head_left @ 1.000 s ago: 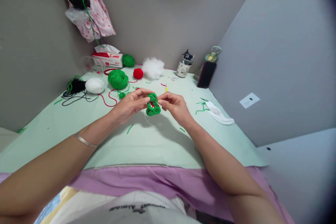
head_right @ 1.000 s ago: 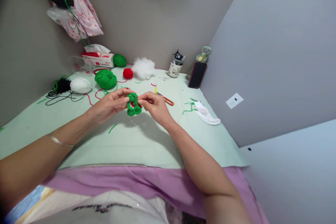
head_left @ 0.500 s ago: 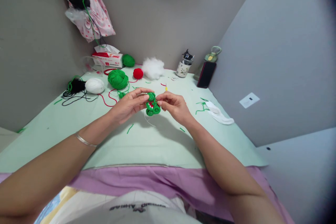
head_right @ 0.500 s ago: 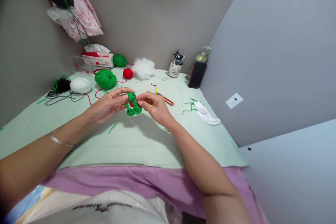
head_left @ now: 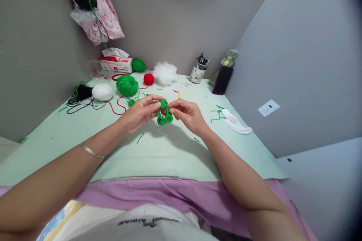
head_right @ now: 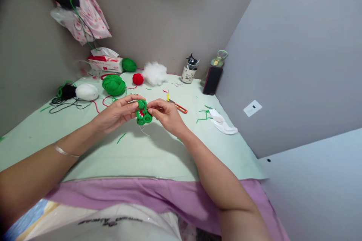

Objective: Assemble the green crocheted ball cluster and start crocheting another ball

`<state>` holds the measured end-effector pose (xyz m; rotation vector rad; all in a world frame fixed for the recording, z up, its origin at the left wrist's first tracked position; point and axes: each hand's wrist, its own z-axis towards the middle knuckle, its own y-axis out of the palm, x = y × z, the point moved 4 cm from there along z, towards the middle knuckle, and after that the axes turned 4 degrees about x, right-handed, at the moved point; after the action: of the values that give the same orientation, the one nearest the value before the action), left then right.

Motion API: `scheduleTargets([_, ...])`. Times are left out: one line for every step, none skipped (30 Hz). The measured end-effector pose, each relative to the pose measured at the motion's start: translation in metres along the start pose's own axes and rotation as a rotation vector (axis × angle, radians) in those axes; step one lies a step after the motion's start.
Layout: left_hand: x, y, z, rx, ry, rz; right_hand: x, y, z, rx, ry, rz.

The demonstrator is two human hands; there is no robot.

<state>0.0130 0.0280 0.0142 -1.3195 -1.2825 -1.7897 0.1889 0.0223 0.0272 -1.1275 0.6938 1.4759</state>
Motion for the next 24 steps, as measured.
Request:
scheduleTargets([0.000, 0.000, 0.000, -0.002, 0.001, -0.002, -0.001, 0.000, 0.000, -0.003, -0.023, -0.009])
scheduleTargets([0.000, 0.000, 0.000, -0.004, 0.002, -0.003, -0.003, -0.001, 0.000, -0.004, -0.047, -0.021])
scheduleTargets([0.000, -0.001, 0.001, -0.005, 0.004, -0.003, -0.005, -0.001, 0.000, -0.006, -0.066, -0.039])
scheduleTargets([0.001, -0.001, 0.001, -0.005, 0.005, -0.003, -0.006, -0.002, 0.000, -0.009, -0.077, -0.060])
scheduleTargets([0.001, -0.001, 0.001, -0.003, 0.007, -0.002, -0.008, -0.003, 0.000, -0.013, -0.081, -0.084])
scheduleTargets([0.002, -0.001, 0.001, 0.001, 0.007, -0.003, -0.009, -0.004, 0.000, -0.019, -0.082, -0.110])
scheduleTargets([0.002, -0.001, 0.001, 0.005, 0.007, -0.004, -0.009, -0.005, 0.000, -0.025, -0.079, -0.135])
scheduleTargets([0.003, -0.001, 0.001, 0.010, 0.006, -0.004, -0.010, -0.006, 0.000, -0.031, -0.076, -0.155])
scheduleTargets([0.003, -0.001, 0.001, 0.014, 0.007, -0.003, -0.010, -0.007, 0.000, -0.035, -0.071, -0.171])
scheduleTargets([0.004, -0.001, 0.001, 0.017, 0.008, 0.000, -0.010, -0.008, 0.000, -0.036, -0.064, -0.181])
scheduleTargets([0.004, -0.001, 0.001, 0.017, 0.009, 0.005, -0.009, -0.008, 0.001, -0.036, -0.057, -0.183])
scheduleTargets([0.004, -0.001, 0.001, 0.016, 0.011, 0.009, -0.008, -0.009, 0.001, -0.033, -0.050, -0.177])
scheduleTargets([0.003, -0.001, 0.001, 0.010, 0.013, 0.014, -0.007, -0.009, 0.001, -0.027, -0.043, -0.164])
scheduleTargets([0.003, -0.001, 0.001, 0.003, 0.015, 0.017, -0.006, -0.008, 0.001, -0.020, -0.036, -0.145])
scheduleTargets([0.002, -0.001, 0.001, -0.003, 0.017, 0.020, -0.005, -0.007, 0.001, -0.013, -0.027, -0.122])
scheduleTargets([0.001, -0.002, 0.001, -0.006, 0.018, 0.023, -0.004, -0.006, 0.001, -0.005, -0.015, -0.095])
scheduleTargets([0.001, -0.002, 0.001, -0.007, 0.018, 0.027, -0.003, -0.005, 0.001, 0.003, -0.001, -0.067])
scheduleTargets([0.000, -0.003, 0.001, -0.007, 0.016, 0.033, -0.002, -0.003, 0.001, 0.012, 0.016, -0.041])
scheduleTargets([-0.001, -0.003, 0.001, -0.006, 0.013, 0.038, -0.001, -0.002, 0.001, 0.020, 0.034, -0.021])
scheduleTargets([-0.001, -0.003, 0.001, -0.007, 0.011, 0.043, 0.000, -0.001, 0.001, 0.028, 0.053, -0.009])
scheduleTargets([-0.002, -0.002, 0.001, -0.010, 0.008, 0.048, 0.001, 0.000, 0.001, 0.035, 0.069, -0.003])
scheduleTargets([-0.002, -0.002, 0.000, -0.011, 0.006, 0.052, 0.002, 0.001, 0.001, 0.041, 0.082, -0.001])
scheduleTargets([-0.003, -0.002, 0.000, -0.009, 0.006, 0.056, 0.002, 0.001, 0.001, 0.047, 0.092, -0.005])
scheduleTargets([-0.003, -0.002, 0.000, -0.004, 0.004, 0.061, 0.003, 0.000, 0.001, 0.053, 0.101, -0.011])
